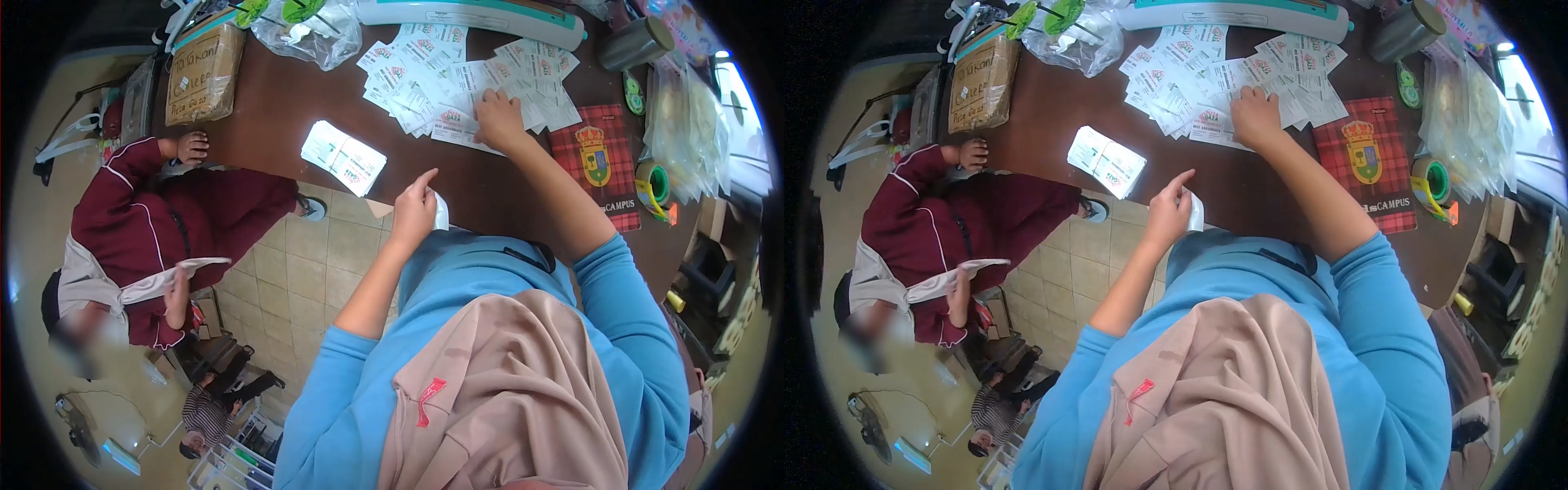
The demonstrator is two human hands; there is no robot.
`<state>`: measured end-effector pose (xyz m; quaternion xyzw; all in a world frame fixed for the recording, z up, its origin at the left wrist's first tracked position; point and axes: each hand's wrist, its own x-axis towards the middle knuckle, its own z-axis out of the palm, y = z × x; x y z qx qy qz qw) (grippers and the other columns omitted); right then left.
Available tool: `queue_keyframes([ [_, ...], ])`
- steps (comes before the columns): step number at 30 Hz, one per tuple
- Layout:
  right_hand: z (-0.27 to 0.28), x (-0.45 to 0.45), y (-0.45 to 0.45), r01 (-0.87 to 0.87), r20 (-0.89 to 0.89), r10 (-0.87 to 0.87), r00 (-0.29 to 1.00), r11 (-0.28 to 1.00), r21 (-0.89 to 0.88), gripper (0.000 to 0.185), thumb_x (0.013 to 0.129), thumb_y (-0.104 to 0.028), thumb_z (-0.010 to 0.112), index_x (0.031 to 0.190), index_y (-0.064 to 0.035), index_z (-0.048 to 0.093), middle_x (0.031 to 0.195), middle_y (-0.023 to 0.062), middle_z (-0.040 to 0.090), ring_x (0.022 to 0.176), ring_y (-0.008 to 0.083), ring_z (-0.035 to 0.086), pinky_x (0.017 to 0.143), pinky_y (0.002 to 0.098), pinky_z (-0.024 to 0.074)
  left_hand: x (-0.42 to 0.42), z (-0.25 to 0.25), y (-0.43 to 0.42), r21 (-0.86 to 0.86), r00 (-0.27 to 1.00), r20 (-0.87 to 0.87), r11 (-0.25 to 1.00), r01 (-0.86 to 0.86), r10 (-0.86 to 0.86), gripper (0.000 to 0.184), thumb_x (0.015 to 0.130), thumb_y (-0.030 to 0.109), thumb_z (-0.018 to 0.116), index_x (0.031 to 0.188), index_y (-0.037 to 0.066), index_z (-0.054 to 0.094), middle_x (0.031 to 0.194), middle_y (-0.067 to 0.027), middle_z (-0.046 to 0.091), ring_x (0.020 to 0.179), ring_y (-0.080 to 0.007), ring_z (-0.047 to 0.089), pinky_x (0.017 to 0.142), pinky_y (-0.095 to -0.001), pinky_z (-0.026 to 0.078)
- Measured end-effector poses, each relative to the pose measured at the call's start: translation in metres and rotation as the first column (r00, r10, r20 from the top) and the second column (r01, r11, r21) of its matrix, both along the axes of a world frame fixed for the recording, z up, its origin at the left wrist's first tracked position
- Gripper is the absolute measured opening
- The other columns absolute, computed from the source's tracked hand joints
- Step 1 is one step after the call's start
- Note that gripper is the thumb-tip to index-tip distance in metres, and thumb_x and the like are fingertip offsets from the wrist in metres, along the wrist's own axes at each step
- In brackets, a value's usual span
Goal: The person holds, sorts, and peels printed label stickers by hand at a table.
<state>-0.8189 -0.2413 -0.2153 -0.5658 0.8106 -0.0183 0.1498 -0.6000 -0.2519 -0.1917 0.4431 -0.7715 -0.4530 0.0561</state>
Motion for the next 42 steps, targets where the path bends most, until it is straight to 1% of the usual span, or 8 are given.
queue_keyframes([
  [4, -0.001, 0.009, 0.009, 0.003, 0.04, -0.001, 0.999, 0.998, -0.069, 0.038, 0.056, -0.019, 0.074, 0.088, -0.0059, 0.058, 0.085, 0.0103, 0.059, 0.09, 0.0273, 0.054, 0.078, 0.0426, 0.0378, -0.003, -0.005, -0.002, -0.106, 1.0, -0.016, 0.994, 0.01, -0.012, 0.033, 0.078, 0.004, 0.047, 0.11, 0.009, 0.055, 0.086, -0.0195, 0.059, 0.075, -0.0331, 0.058, 0.069, -0.0389, 0.045],
  [8, 0.004, -0.051, 0.024, 0.574, 0.795, -0.291, 0.532, 0.814, -0.086, 0.054, 0.06, -0.024, 0.074, 0.106, -0.0053, 0.054, 0.076, 0.0138, 0.062, 0.083, 0.0299, 0.06, 0.083, 0.0391, 0.0398, -0.015, 0.02, -0.011, -0.017, 0.999, 0.0, 0.999, 0.041, -0.041, 0.033, 0.078, 0.004, 0.047, 0.109, 0.009, 0.055, 0.086, -0.0191, 0.06, 0.076, -0.0326, 0.058, 0.07, -0.0384, 0.046],
  [11, -0.007, -0.1, 0.027, 0.593, 0.649, -0.411, 0.64, 0.801, -0.079, 0.065, 0.06, -0.035, 0.074, 0.115, -0.0075, 0.049, 0.089, 0.0165, 0.06, 0.094, 0.0301, 0.056, 0.086, 0.041, 0.0395, -0.011, 0.017, -0.01, -0.023, 0.999, -0.029, 0.999, 0.039, -0.04, 0.034, 0.079, 0.007, 0.048, 0.111, 0.009, 0.055, 0.077, -0.0144, 0.06, 0.068, -0.0251, 0.06, 0.065, -0.0344, 0.046],
  [13, 0.0, -0.111, 0.027, 0.61, 0.14, -0.606, 0.783, 0.792, 0.024, 0.076, 0.059, -0.046, 0.072, 0.119, -0.0081, 0.044, 0.113, 0.0186, 0.049, 0.107, 0.0327, 0.047, 0.087, 0.0469, 0.0372, -0.016, 0.013, -0.011, -0.047, 0.997, -0.028, 0.996, 0.076, -0.077, 0.034, 0.078, 0.007, 0.048, 0.111, 0.009, 0.055, 0.077, -0.015, 0.06, 0.069, -0.0258, 0.06, 0.065, -0.0351, 0.046],
  [16, -0.002, -0.129, 0.018, 0.823, 0.043, -0.822, 0.568, 0.568, -0.019, 0.09, 0.057, -0.055, 0.07, 0.126, -0.0099, 0.034, 0.128, 0.0167, 0.033, 0.117, 0.036, 0.034, 0.087, 0.0539, 0.0341, -0.037, 0.009, -0.012, -0.117, 0.99, -0.029, 0.984, 0.137, -0.142, 0.034, 0.078, 0.008, 0.046, 0.112, 0.008, 0.053, 0.078, -0.0176, 0.06, 0.075, -0.0304, 0.06, 0.069, -0.0389, 0.046],
  [28, -0.026, -0.12, 0.011, 0.36, 0.225, -0.307, 0.925, 0.899, -0.251, 0.102, 0.049, -0.038, 0.081, 0.13, -0.0068, 0.027, 0.122, 0.0186, 0.038, 0.113, 0.0391, 0.037, 0.088, 0.0505, 0.0357, -0.144, -0.01, -0.031, 0.102, 0.813, 0.433, 0.918, 0.384, -0.389, 0.067, 0.077, 0.007, 0.049, 0.136, 0.015, 0.02, 0.089, -0.0228, 0.059, 0.085, -0.0359, 0.059, 0.074, -0.0432, 0.047],
  [31, 0.005, -0.099, 0.018, 0.746, 0.15, -0.732, 0.665, 0.66, -0.089, 0.101, 0.048, -0.034, 0.082, 0.128, -0.0035, 0.028, 0.117, 0.02, 0.042, 0.11, 0.0388, 0.041, 0.088, 0.0475, 0.0373, -0.151, -0.009, -0.035, 0.087, 0.787, 0.442, 0.894, 0.44, -0.43, 0.069, 0.076, 0.006, 0.05, 0.137, 0.017, 0.018, 0.09, -0.0225, 0.059, 0.085, -0.0353, 0.059, 0.073, -0.0428, 0.047],
  [42, -0.01, -0.067, -0.01, 0.81, 0.259, -0.787, 0.56, 0.586, 0.03, 0.084, 0.054, -0.024, 0.078, 0.12, 0.0013, 0.034, 0.106, 0.021, 0.053, 0.1, 0.035, 0.052, 0.083, 0.0457, 0.0412, -0.144, -0.018, -0.042, 0.124, 0.735, 0.55, 0.91, 0.396, -0.396, 0.086, 0.074, 0.012, 0.055, 0.137, 0.006, -0.002, 0.093, -0.0242, 0.059, 0.087, -0.0356, 0.058, 0.076, -0.0423, 0.046],
])
